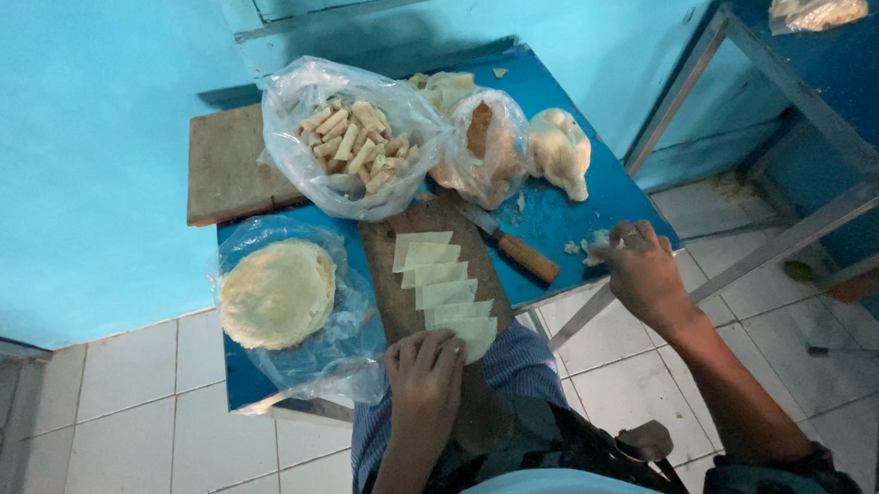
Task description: The person sits at a small table and assembles filled pastries. They cut pieces from a rolled dough sheet, place filling onto a wrapper with a spoon, fold the wrapper over the filling to form a parcel, and set finished parcels aside while working through the dough.
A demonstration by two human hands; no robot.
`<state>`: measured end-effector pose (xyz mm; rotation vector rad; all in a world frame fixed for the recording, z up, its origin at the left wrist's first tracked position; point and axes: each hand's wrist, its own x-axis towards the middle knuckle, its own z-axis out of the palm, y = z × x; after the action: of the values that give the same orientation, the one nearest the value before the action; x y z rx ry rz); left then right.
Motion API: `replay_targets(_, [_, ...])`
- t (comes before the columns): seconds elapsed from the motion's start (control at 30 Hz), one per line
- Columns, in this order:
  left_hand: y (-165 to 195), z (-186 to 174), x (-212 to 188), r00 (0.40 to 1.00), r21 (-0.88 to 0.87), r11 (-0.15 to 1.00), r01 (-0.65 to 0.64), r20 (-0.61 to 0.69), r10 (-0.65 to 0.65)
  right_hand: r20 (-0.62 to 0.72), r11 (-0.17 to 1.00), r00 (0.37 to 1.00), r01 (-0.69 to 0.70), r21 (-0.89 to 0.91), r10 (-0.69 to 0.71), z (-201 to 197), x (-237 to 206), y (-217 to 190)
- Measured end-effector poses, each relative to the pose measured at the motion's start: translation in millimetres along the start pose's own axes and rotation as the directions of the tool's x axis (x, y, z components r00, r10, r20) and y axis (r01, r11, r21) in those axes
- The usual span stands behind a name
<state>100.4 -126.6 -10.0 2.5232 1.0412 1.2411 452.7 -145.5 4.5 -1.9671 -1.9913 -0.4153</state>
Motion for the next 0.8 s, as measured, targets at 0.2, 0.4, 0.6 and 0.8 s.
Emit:
replay_targets(0.2, [-1,-1,1,1.0,0.002,1.0,-0.002,0.004,0.002,0.005,0.996,0.998,-0.068,0.052,0.068,14,2,16])
replay_targets(0.4, [0,-2,3,1.0,-0.021,1.0,0.006,0.007,-0.006,0.081,0.887,0.99,-0.143,0.44,0.119,38,7,60])
replay_targets(0.6, [0,-2,2,1.0,-0.014,1.0,0.007,0.012,-0.007,-0.029,0.833,0.99,-0.102,0.544,0.139,15,9,39])
replay_targets(0.8, [0,-1,2,1.0,0.005,1.0,0.006,-0.002,-0.006,-0.135,1.0,0.991,0.004,-0.007,-0.005,3,5,5])
